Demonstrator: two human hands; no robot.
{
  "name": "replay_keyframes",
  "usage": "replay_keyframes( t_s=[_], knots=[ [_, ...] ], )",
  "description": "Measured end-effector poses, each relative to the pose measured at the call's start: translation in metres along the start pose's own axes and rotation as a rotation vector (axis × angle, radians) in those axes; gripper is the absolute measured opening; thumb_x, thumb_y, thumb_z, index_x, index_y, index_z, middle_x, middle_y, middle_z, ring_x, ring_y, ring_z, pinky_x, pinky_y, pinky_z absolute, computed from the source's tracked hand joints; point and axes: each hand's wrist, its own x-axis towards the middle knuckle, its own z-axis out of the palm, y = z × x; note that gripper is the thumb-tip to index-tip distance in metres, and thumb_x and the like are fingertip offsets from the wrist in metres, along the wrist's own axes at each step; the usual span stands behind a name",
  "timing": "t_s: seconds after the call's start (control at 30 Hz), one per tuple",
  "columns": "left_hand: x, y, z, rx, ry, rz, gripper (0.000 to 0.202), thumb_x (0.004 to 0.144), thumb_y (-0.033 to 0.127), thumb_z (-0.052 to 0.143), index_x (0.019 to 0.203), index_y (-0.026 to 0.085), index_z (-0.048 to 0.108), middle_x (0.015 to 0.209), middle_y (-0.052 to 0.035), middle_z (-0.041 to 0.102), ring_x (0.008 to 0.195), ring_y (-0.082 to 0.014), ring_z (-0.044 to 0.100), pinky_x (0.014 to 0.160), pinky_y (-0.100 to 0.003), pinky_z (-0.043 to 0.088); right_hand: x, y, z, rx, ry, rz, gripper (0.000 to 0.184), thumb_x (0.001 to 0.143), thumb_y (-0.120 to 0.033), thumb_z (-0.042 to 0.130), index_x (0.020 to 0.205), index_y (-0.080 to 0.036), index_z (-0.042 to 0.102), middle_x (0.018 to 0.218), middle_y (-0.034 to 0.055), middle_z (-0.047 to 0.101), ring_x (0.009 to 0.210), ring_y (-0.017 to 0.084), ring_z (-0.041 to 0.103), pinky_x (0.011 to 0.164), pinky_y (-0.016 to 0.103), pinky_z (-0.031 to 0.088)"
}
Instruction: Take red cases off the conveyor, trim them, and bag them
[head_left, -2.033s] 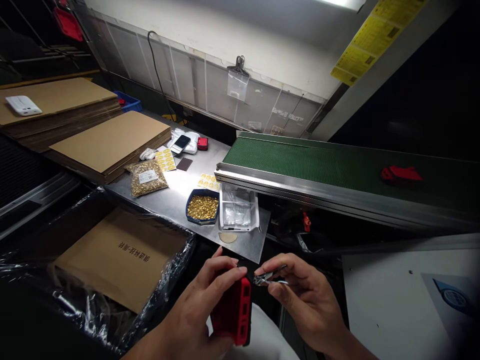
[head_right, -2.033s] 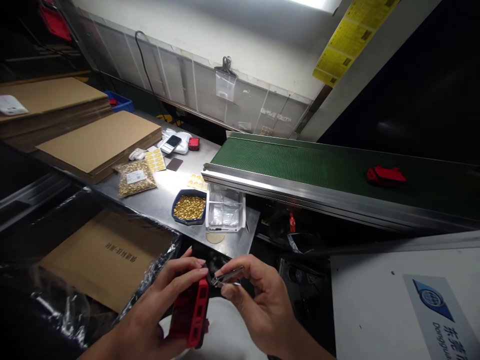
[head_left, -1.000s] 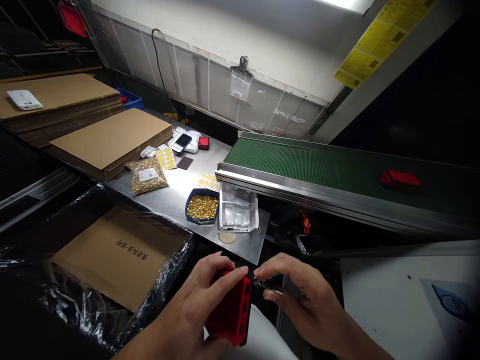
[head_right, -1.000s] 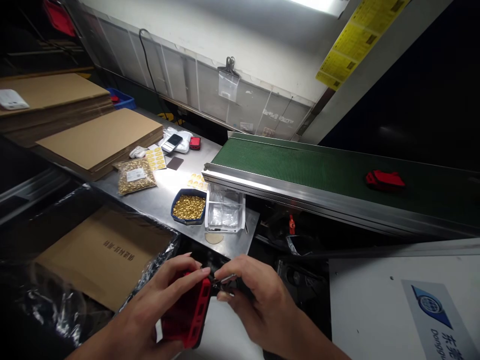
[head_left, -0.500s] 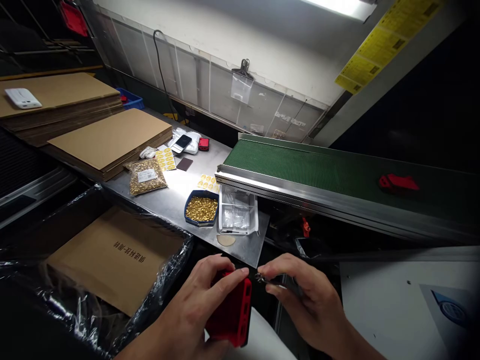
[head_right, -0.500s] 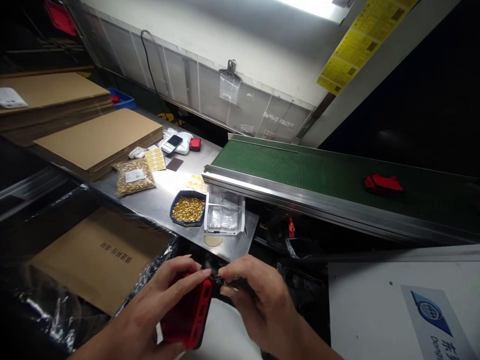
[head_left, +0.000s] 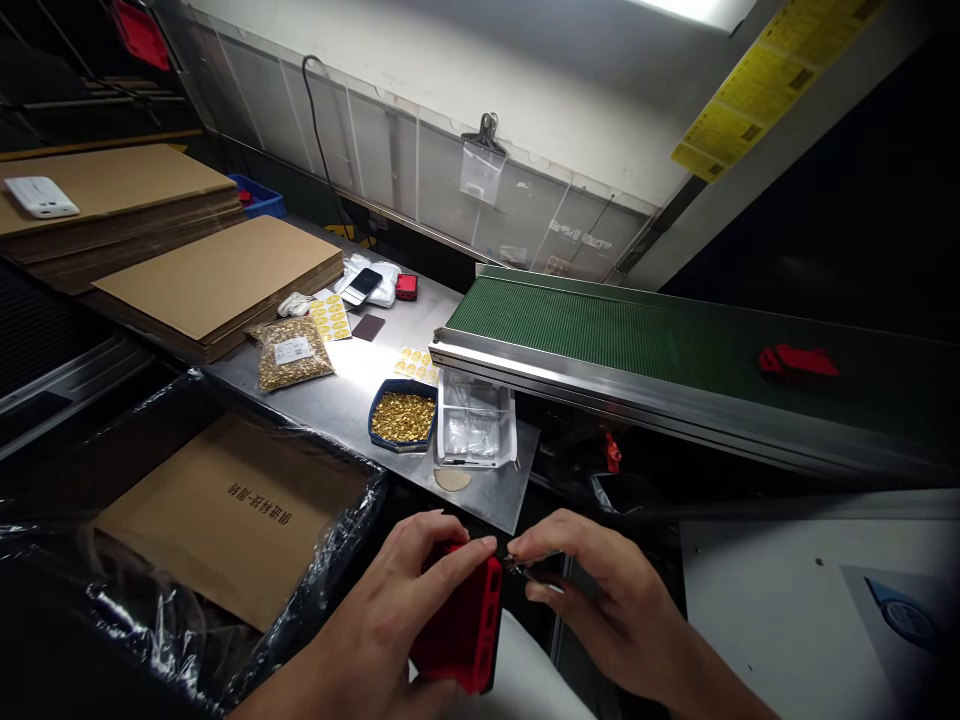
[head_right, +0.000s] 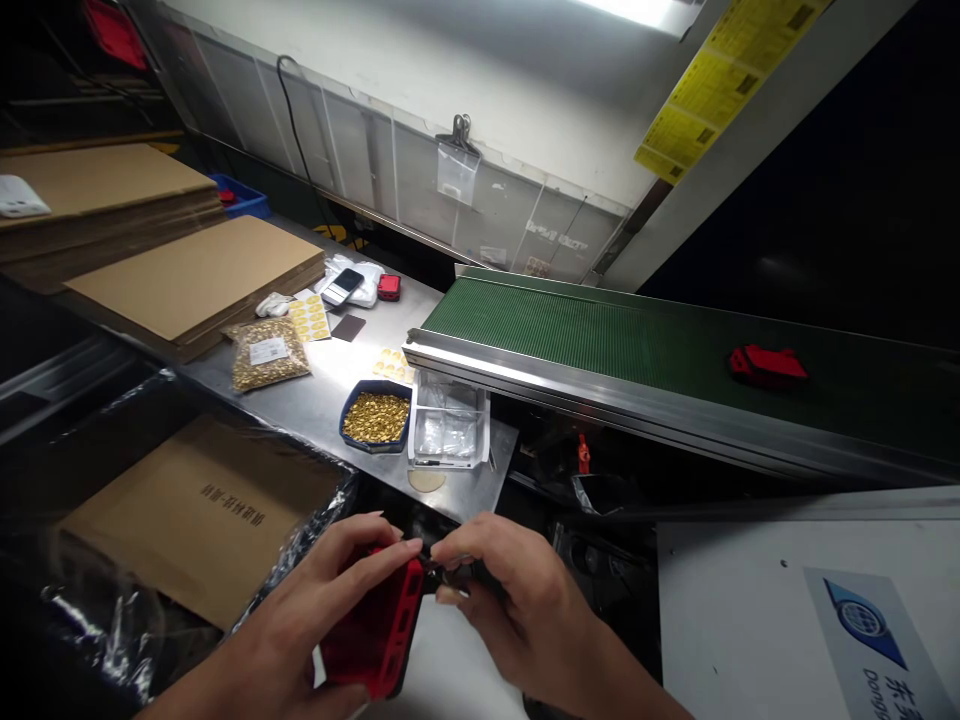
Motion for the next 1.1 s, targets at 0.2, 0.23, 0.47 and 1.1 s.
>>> replay_keyframes(
  t_s=[0.2, 0.23, 0.47, 1.1],
  knots=[
    [-0.002, 0.005, 0.002, -0.053, 0.008, -0.046, 0.096, 0.058, 0.003, 0.058, 0.147, 0.029, 0.033, 0.134, -0.01, 0.039, 0.123, -0.03, 0.047, 0.102, -0.039, 0.048, 0.004, 0.001, -0.001, 0.017, -0.039, -0.039, 0.034, 0.088, -0.005, 0.057, 0.116, -0.024, 0.056, 0.099, 0.0033, 0.067, 0.087, 0.016, 0.063, 0.077, 0.03, 0.053],
    [-0.003, 0.006, 0.002, -0.063, 0.008, -0.064, 0.096, 0.058, 0.002, 0.058, 0.147, 0.03, 0.033, 0.135, -0.0097, 0.039, 0.124, -0.0298, 0.047, 0.103, -0.039, 0.048, 0.003, 0.002, -0.001, 0.016, -0.029, -0.055, 0.034, 0.088, -0.005, 0.058, 0.116, -0.024, 0.056, 0.097, 0.0035, 0.067, 0.085, 0.016, 0.063, 0.075, 0.03, 0.053],
    [-0.005, 0.011, 0.002, -0.105, 0.019, -0.098, 0.095, 0.06, 0.003, 0.06, 0.146, 0.033, 0.035, 0.138, -0.0068, 0.039, 0.133, -0.0309, 0.039, 0.11, -0.039, 0.042, -0.006, 0.005, 0.006, 0.088, 0.257, 0.01, 0.028, 0.09, -0.01, 0.06, 0.114, -0.025, 0.06, 0.1, 0.0042, 0.067, 0.092, 0.017, 0.064, 0.079, 0.03, 0.052],
    [0.001, 0.016, 0.009, -0.201, 0.112, -0.106, 0.08, 0.067, 0.007, 0.069, 0.138, 0.031, 0.041, 0.133, -0.0073, 0.042, 0.13, -0.0299, 0.045, 0.119, -0.049, 0.029, -0.014, 0.001, 0.024, 0.346, 0.28, 0.172, 0.018, 0.09, -0.023, 0.064, 0.108, -0.027, 0.065, 0.098, 0.0049, 0.068, 0.087, 0.019, 0.067, 0.076, 0.031, 0.057]
  ],
)
